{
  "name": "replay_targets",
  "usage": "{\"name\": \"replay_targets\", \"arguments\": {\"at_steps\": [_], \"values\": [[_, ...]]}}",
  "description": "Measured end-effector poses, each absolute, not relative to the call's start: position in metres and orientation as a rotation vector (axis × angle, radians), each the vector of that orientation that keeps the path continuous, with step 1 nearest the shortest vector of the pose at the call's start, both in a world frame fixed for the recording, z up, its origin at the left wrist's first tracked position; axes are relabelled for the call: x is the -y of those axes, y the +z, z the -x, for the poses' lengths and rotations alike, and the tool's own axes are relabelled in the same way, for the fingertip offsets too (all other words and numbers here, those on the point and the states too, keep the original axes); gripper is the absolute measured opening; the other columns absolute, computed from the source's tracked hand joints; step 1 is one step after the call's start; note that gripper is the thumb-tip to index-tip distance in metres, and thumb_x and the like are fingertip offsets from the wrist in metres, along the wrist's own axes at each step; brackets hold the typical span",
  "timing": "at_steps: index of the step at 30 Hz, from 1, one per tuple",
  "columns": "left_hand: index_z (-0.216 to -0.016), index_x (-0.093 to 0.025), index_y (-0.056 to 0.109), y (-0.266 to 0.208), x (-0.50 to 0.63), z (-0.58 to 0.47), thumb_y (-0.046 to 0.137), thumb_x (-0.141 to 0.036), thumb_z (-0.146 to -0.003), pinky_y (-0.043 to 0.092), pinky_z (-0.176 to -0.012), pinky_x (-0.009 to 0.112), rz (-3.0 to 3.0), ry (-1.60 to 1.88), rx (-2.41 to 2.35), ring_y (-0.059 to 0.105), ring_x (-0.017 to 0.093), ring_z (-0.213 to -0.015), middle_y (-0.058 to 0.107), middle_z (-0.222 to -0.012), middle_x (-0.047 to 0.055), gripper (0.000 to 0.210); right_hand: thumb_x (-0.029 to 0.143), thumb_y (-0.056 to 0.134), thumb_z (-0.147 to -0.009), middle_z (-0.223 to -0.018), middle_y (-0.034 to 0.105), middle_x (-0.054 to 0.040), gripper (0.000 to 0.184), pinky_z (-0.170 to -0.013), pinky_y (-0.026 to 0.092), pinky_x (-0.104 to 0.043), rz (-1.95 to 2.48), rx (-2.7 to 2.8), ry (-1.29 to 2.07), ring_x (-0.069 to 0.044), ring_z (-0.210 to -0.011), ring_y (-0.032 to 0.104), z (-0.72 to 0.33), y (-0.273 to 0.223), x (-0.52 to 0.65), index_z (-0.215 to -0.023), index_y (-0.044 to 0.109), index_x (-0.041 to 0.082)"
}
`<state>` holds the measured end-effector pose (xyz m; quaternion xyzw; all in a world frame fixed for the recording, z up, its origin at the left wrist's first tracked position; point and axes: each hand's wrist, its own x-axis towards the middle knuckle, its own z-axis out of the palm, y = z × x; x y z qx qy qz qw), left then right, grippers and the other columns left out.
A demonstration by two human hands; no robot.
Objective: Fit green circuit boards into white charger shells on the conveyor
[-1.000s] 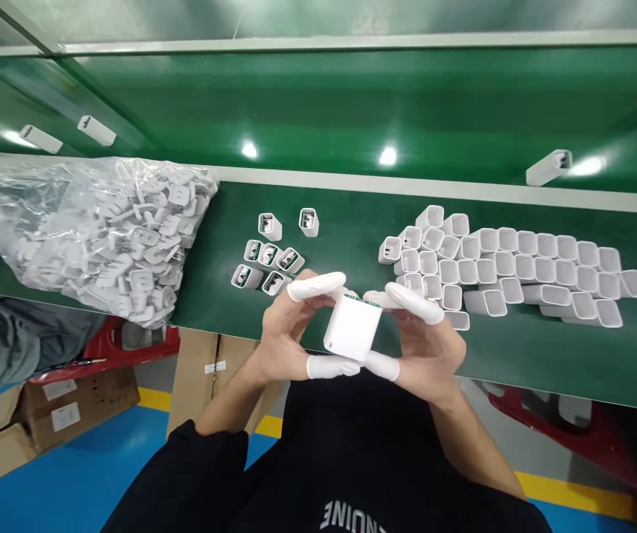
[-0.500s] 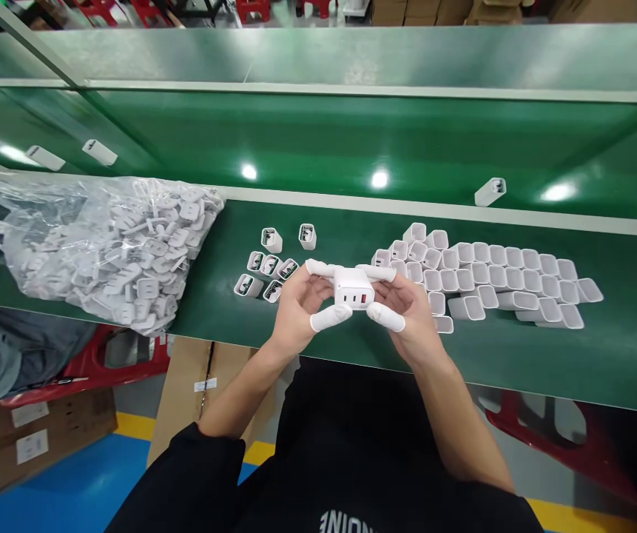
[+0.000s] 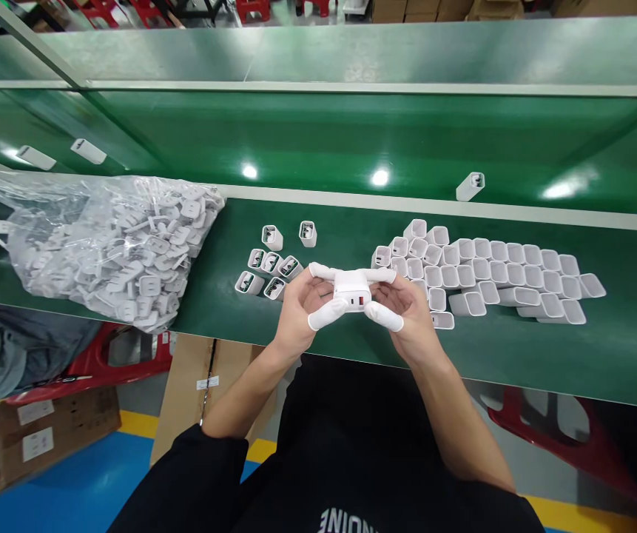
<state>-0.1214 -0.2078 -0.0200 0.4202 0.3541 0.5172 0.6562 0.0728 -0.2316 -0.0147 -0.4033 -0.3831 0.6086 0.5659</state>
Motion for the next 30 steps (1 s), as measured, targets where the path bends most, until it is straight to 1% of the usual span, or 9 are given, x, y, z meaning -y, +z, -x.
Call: {"name": "replay_targets", "arguments": {"at_steps": [3,6,10,16,19,21,24,27,30], "values": [[-0.105,-0.021,0.079,-0.020,0.207,0.118,0.116,-0.039,-0.062,0.071,-0.084,0.032,-0.949,1.173,-0.788,0.082,0.022,-0.091,0.082,-0.104,0.005,0.060,0.039,0.114,-0.071,-0.089,0.074,0.0007,0.047,-0.087,0.063,-0.037,0.919,0.941,1.353,-0.020,-0.088,0.071,-0.072,-0.017,0.232,-0.109,0.089,0.031],[-0.103,-0.021,0.079,-0.019,0.208,0.114,0.116,-0.042,-0.062,0.069,-0.079,0.028,-0.959,1.194,-0.797,0.080,0.020,-0.088,0.081,-0.098,0.004,0.060,0.040,0.112,-0.075,-0.090,0.073,0.0001,0.041,-0.085,0.061,-0.039,0.911,0.983,1.300,-0.022,-0.088,0.072,-0.071,-0.019,0.233,-0.105,0.087,0.030],[-0.097,-0.021,0.075,-0.019,0.210,0.109,0.117,-0.047,-0.059,0.067,-0.078,0.027,-0.945,1.233,-0.821,0.076,0.017,-0.081,0.077,-0.091,0.002,0.062,0.043,0.110,-0.077,-0.089,0.072,-0.0001,0.040,-0.083,0.060,-0.042,0.892,0.966,1.288,-0.023,-0.086,0.072,-0.067,-0.022,0.234,-0.105,0.086,0.029],[-0.094,-0.021,0.073,-0.026,0.210,0.101,0.118,-0.054,-0.053,0.063,-0.070,0.024,-0.890,1.269,-0.821,0.072,0.014,-0.074,0.074,-0.085,-0.001,0.070,0.044,0.111,-0.076,-0.085,0.070,0.0011,0.041,-0.079,0.057,-0.038,0.870,0.925,1.308,-0.020,-0.081,0.068,-0.064,-0.027,0.233,-0.104,0.086,0.028],[-0.095,-0.020,0.073,-0.025,0.217,0.098,0.117,-0.050,-0.059,0.066,-0.075,0.026,-0.819,1.253,-0.842,0.076,0.016,-0.080,0.076,-0.089,0.001,0.064,0.045,0.113,-0.073,-0.083,0.070,0.0017,0.043,-0.078,0.056,-0.037,0.900,0.901,1.335,-0.019,-0.079,0.064,-0.068,-0.025,0.231,-0.101,0.086,0.028],[-0.106,-0.021,0.077,-0.022,0.227,0.096,0.115,-0.051,-0.066,0.069,-0.085,0.029,-0.742,1.232,-0.851,0.080,0.019,-0.092,0.081,-0.102,0.004,0.062,0.047,0.113,-0.071,-0.083,0.070,0.0013,0.043,-0.078,0.057,-0.036,0.930,0.915,1.399,-0.019,-0.079,0.063,-0.073,-0.020,0.227,-0.099,0.086,0.027],[-0.124,-0.025,0.080,-0.017,0.247,0.092,0.111,-0.063,-0.071,0.071,-0.098,0.035,-0.654,1.220,-0.846,0.083,0.024,-0.108,0.084,-0.119,0.008,0.072,0.050,0.112,-0.073,-0.084,0.070,-0.0002,0.042,-0.076,0.058,-0.036,0.946,1.007,1.553,-0.019,-0.080,0.063,-0.083,-0.006,0.220,-0.095,0.087,0.026],[-0.116,-0.027,0.080,-0.015,0.263,0.086,0.107,-0.066,-0.075,0.072,-0.102,0.041,-0.637,1.276,-0.888,0.083,0.026,-0.110,0.084,-0.115,0.006,0.063,0.052,0.111,-0.074,-0.085,0.072,-0.0020,0.042,-0.072,0.058,-0.033,0.946,1.102,1.658,-0.019,-0.079,0.063,-0.090,0.006,0.213,-0.094,0.087,0.023],[-0.115,-0.028,0.080,-0.015,0.270,0.076,0.099,-0.067,-0.086,0.072,-0.105,0.047,-0.652,1.328,-0.957,0.083,0.029,-0.114,0.084,-0.114,0.006,0.052,0.057,0.107,-0.079,-0.090,0.078,-0.0050,0.043,-0.072,0.062,-0.033,0.936,1.133,1.728,-0.021,-0.084,0.069,-0.091,0.009,0.207,-0.096,0.088,0.022]]}}
